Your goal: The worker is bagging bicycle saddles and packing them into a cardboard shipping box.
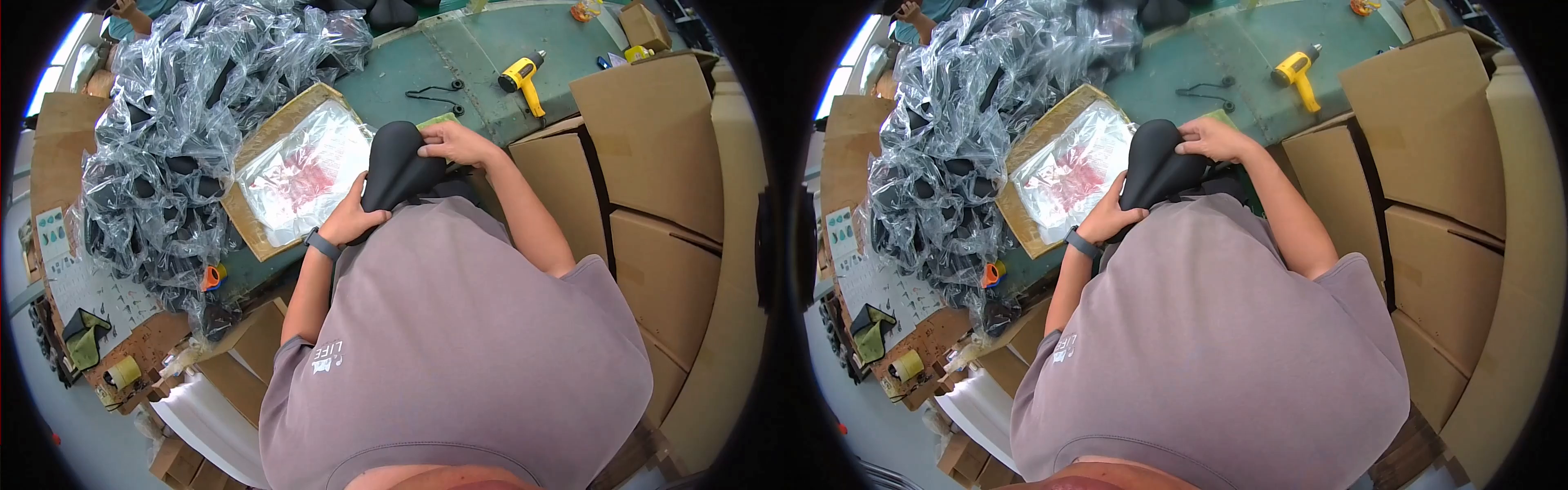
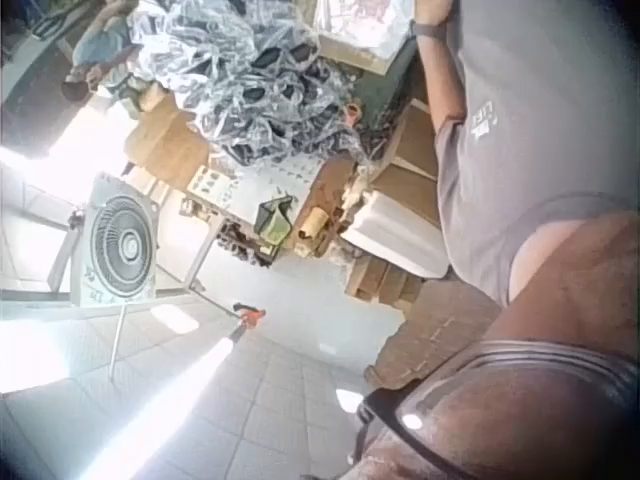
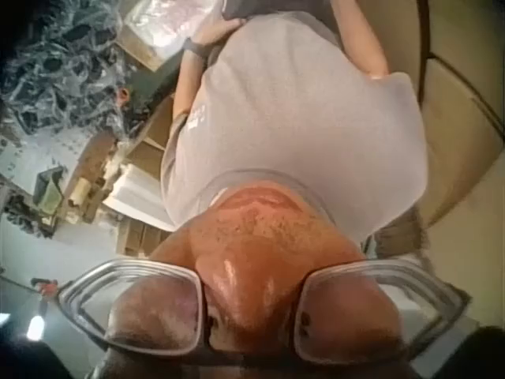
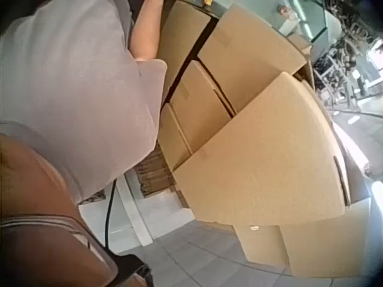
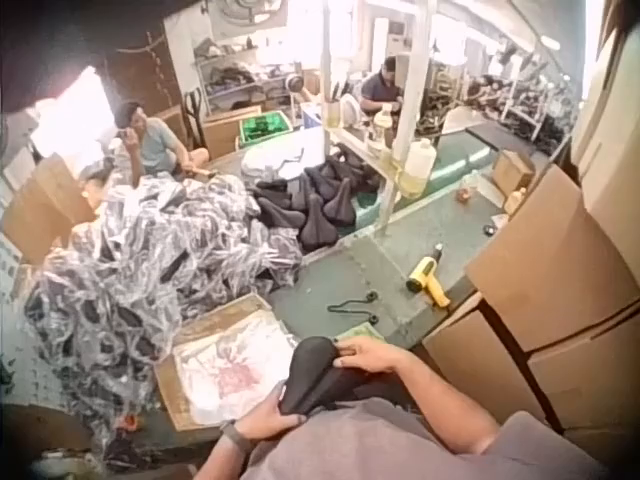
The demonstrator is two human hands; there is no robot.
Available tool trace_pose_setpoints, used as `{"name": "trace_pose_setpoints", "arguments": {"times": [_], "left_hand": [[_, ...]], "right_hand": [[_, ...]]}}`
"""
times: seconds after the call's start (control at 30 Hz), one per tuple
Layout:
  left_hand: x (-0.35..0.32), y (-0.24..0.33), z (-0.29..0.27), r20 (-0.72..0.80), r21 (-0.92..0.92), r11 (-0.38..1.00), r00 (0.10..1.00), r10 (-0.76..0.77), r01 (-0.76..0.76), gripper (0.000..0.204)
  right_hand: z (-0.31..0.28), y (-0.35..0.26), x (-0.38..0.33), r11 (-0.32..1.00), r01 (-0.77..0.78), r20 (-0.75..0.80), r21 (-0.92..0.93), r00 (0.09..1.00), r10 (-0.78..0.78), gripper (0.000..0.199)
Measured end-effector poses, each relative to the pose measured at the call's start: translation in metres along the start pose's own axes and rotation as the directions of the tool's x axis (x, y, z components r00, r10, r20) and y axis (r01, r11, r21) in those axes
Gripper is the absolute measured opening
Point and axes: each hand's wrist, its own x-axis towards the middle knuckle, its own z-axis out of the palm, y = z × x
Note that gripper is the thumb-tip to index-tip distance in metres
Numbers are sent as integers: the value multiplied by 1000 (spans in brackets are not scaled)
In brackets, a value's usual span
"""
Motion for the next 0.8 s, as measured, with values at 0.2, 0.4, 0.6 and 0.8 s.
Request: {"name": "trace_pose_setpoints", "arguments": {"times": [0.2,0.4,0.6,0.8], "left_hand": [[44,8,10,41,-559,816,987,-154,151,88],[156,-8,45,75,-767,613,977,-202,186,70],[245,-8,75,-41,-890,448,962,-271,89,70],[335,-33,101,-65,-947,315,920,-387,66,83]], "right_hand": [[-84,124,68,992,-117,-452,-55,889,80,47],[-135,186,129,545,-314,-520,-777,809,-274,78],[-157,151,162,99,-310,-319,-946,942,-106,73],[-187,132,136,428,-633,-666,-645,741,92,66]]}}
